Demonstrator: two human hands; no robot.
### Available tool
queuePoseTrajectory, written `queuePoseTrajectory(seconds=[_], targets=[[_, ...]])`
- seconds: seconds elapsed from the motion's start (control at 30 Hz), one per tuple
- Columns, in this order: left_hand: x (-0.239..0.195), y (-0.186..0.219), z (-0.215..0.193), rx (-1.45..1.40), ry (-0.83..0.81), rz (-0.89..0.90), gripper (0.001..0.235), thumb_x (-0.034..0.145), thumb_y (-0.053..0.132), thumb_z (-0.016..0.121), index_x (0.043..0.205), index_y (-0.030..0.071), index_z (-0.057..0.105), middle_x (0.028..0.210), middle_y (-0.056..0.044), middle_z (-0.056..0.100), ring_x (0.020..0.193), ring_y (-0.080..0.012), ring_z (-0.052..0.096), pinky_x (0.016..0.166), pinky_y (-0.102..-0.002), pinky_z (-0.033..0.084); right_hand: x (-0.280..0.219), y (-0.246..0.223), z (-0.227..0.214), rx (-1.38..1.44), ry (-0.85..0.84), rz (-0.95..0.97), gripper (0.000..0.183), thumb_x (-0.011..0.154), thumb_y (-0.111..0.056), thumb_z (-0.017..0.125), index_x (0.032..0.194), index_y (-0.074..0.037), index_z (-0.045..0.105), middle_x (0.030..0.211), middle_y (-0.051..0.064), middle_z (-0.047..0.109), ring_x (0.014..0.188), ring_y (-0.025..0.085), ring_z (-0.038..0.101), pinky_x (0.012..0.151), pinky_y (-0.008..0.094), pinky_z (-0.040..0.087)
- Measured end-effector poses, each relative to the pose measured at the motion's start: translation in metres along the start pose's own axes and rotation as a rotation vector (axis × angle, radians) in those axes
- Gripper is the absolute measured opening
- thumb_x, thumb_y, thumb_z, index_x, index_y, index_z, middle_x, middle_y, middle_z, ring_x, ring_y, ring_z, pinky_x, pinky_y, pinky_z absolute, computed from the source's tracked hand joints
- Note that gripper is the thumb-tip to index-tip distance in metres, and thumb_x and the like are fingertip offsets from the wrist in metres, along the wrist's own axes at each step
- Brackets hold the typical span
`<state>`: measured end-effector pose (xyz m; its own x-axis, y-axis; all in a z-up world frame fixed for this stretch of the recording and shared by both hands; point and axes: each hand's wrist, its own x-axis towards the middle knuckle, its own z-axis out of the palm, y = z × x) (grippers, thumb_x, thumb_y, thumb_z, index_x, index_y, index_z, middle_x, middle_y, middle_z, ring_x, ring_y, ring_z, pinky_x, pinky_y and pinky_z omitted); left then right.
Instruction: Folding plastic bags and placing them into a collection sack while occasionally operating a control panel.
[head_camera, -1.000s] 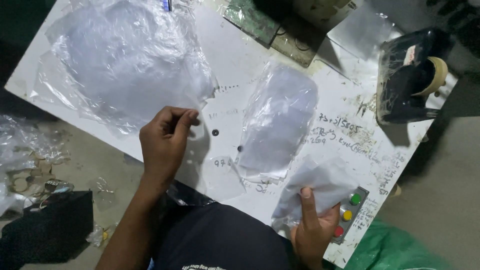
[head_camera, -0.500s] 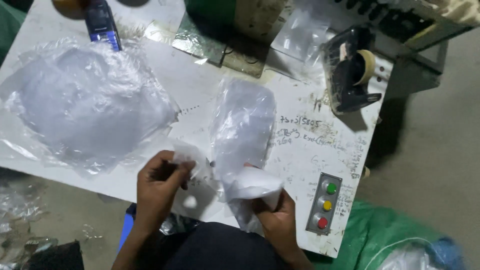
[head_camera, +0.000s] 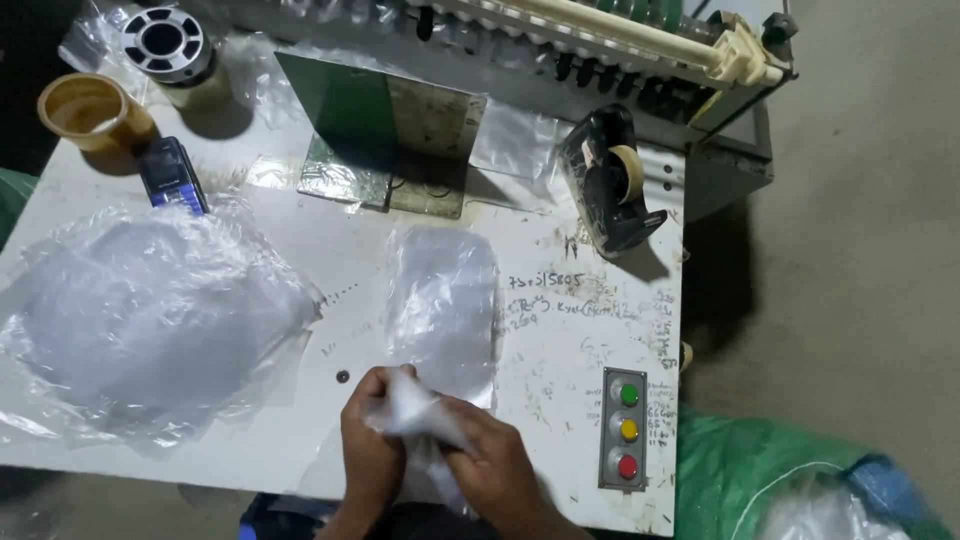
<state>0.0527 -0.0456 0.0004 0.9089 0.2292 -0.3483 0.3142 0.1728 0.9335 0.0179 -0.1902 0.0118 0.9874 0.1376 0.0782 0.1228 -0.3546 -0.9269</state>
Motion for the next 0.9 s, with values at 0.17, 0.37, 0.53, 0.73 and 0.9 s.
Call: queuePoseTrajectory(seconds=[0.17, 0.37, 0.53, 0.73, 0.9], targets=[[-0.005, 0.015, -0.002, 0.71, 0.013, 1.144, 0.017, 0.096, 0.019, 0.067, 0.081, 0.012, 0.068, 0.062, -0.001, 0.054, 0.055, -0.0199, 0.051, 0.056, -0.034, 0.043, 0.014, -0.023, -0.016, -0.369, -0.212, 0.183, 0.046, 0.074, -0.001, 0.059, 0.118, -0.016, 0.06, 0.121, 0.003, 0.064, 0.102, 0.029, 0.069, 0.081, 0.044, 0.054], [0.001, 0.014, -0.002, 0.864, 0.015, 1.406, 0.014, 0.093, 0.021, 0.079, 0.095, 0.009, 0.074, 0.061, -0.002, 0.051, 0.049, -0.0177, 0.043, 0.047, -0.034, 0.037, 0.031, -0.048, -0.038, 0.422, 0.168, 0.662, 0.053, 0.08, -0.009, 0.074, 0.132, -0.011, 0.06, 0.104, 0.016, 0.074, 0.095, 0.026, 0.076, 0.092, 0.037, 0.06], [0.002, 0.013, 0.013, 0.655, 0.026, 1.038, 0.012, 0.096, 0.019, 0.071, 0.105, 0.013, 0.076, 0.062, 0.0, 0.057, 0.049, -0.0126, 0.052, 0.049, -0.03, 0.042, -0.002, -0.039, -0.037, 0.775, 0.044, 0.622, 0.05, 0.082, -0.005, 0.078, 0.13, -0.002, 0.065, 0.113, 0.014, 0.076, 0.104, 0.024, 0.07, 0.094, 0.033, 0.054], [-0.034, 0.03, 0.041, 0.459, -0.308, 1.442, 0.015, 0.093, 0.018, 0.078, 0.103, 0.007, 0.074, 0.069, 0.0, 0.064, 0.051, -0.0141, 0.047, 0.048, -0.028, 0.04, -0.052, 0.026, -0.042, -0.123, 0.009, 1.027, 0.056, 0.095, -0.055, 0.048, 0.14, -0.022, 0.046, 0.121, 0.009, 0.073, 0.118, 0.024, 0.072, 0.101, 0.042, 0.055], [-0.044, 0.032, 0.062, 0.402, -0.509, 1.474, 0.014, 0.095, 0.017, 0.082, 0.096, 0.005, 0.074, 0.079, -0.005, 0.068, 0.064, -0.0157, 0.057, 0.054, -0.028, 0.047, -0.028, -0.025, -0.089, 0.001, -0.045, 1.149, 0.047, 0.088, -0.028, 0.062, 0.135, -0.023, 0.061, 0.125, 0.003, 0.075, 0.118, 0.016, 0.072, 0.102, 0.032, 0.053]])
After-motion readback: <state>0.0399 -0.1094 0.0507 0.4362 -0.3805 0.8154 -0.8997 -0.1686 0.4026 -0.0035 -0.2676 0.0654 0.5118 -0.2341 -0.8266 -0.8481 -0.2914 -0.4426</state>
